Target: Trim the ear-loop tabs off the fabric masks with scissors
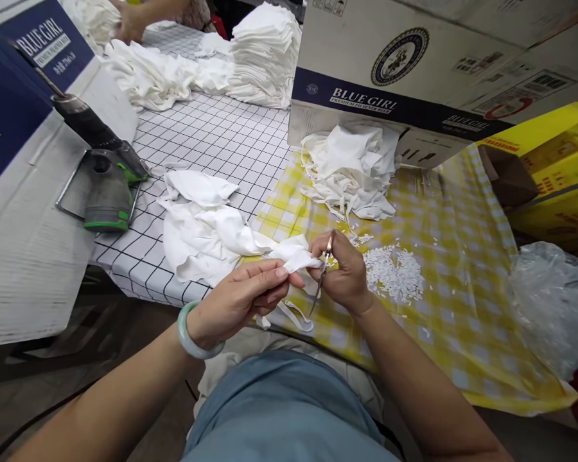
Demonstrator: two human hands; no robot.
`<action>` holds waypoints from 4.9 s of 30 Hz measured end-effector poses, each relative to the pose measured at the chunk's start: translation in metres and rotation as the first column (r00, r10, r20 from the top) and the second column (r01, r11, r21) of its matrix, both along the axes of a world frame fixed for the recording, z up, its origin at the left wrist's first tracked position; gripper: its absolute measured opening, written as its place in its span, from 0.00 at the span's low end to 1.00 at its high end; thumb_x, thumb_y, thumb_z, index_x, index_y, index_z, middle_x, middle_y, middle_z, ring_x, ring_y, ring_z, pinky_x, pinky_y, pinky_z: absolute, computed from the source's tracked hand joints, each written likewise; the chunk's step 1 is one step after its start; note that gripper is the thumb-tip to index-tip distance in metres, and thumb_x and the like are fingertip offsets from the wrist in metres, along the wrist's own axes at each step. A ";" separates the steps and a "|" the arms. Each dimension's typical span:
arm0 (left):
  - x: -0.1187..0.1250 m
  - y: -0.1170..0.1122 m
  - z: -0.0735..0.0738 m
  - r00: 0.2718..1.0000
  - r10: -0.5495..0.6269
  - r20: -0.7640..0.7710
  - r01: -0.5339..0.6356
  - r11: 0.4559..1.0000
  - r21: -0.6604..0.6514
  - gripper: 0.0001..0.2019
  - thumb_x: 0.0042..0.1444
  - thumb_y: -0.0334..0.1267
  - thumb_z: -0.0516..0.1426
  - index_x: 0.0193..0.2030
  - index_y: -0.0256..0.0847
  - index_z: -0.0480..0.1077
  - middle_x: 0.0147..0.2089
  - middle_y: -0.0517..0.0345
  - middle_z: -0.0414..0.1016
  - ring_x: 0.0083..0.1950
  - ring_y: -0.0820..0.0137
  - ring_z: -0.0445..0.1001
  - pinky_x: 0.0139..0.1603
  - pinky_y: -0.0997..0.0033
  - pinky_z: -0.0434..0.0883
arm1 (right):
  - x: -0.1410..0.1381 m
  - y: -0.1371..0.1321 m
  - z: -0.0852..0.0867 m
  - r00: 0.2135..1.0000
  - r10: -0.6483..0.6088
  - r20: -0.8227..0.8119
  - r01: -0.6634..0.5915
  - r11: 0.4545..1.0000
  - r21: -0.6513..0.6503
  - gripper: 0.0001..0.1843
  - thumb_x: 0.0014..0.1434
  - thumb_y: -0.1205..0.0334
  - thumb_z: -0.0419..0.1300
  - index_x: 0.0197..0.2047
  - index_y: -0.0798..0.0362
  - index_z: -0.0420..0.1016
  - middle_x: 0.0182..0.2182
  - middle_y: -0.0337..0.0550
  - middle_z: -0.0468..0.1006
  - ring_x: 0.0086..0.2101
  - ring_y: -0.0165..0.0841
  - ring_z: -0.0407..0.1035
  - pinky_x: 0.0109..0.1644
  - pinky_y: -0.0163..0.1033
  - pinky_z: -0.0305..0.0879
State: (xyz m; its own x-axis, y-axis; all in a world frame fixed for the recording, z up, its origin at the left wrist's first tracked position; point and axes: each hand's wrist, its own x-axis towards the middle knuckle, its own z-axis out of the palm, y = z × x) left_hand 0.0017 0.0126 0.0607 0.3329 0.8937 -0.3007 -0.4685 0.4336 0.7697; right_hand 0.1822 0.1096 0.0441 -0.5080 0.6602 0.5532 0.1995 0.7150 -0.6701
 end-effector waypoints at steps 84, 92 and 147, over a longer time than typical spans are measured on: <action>-0.003 -0.009 -0.050 0.448 0.363 -0.817 0.189 0.855 0.483 0.16 0.64 0.37 0.54 0.59 0.45 0.65 0.62 0.47 0.65 0.66 0.58 0.63 0.64 0.58 0.65 | 0.022 -0.063 -0.053 0.952 0.053 0.303 0.071 0.921 -0.383 0.16 0.47 0.74 0.61 0.38 0.51 0.65 0.39 0.46 0.73 0.42 0.40 0.69 0.48 0.44 0.68; 0.018 0.081 0.026 0.596 0.430 -0.679 0.328 0.641 0.694 0.14 0.63 0.31 0.54 0.54 0.45 0.66 0.51 0.51 0.73 0.50 0.64 0.75 0.48 0.66 0.75 | 0.015 0.018 0.034 0.928 -0.121 -0.351 -0.107 0.818 -0.565 0.12 0.46 0.68 0.61 0.34 0.49 0.63 0.37 0.38 0.72 0.36 0.31 0.69 0.40 0.34 0.66; -0.018 0.062 0.011 0.497 0.463 -0.734 0.313 0.693 0.649 0.08 0.62 0.35 0.54 0.47 0.38 0.70 0.44 0.50 0.76 0.46 0.65 0.74 0.47 0.66 0.72 | -0.023 0.027 0.040 0.963 0.049 -0.265 -0.230 0.664 -0.712 0.20 0.47 0.50 0.72 0.31 0.51 0.68 0.27 0.34 0.70 0.29 0.27 0.67 0.36 0.35 0.66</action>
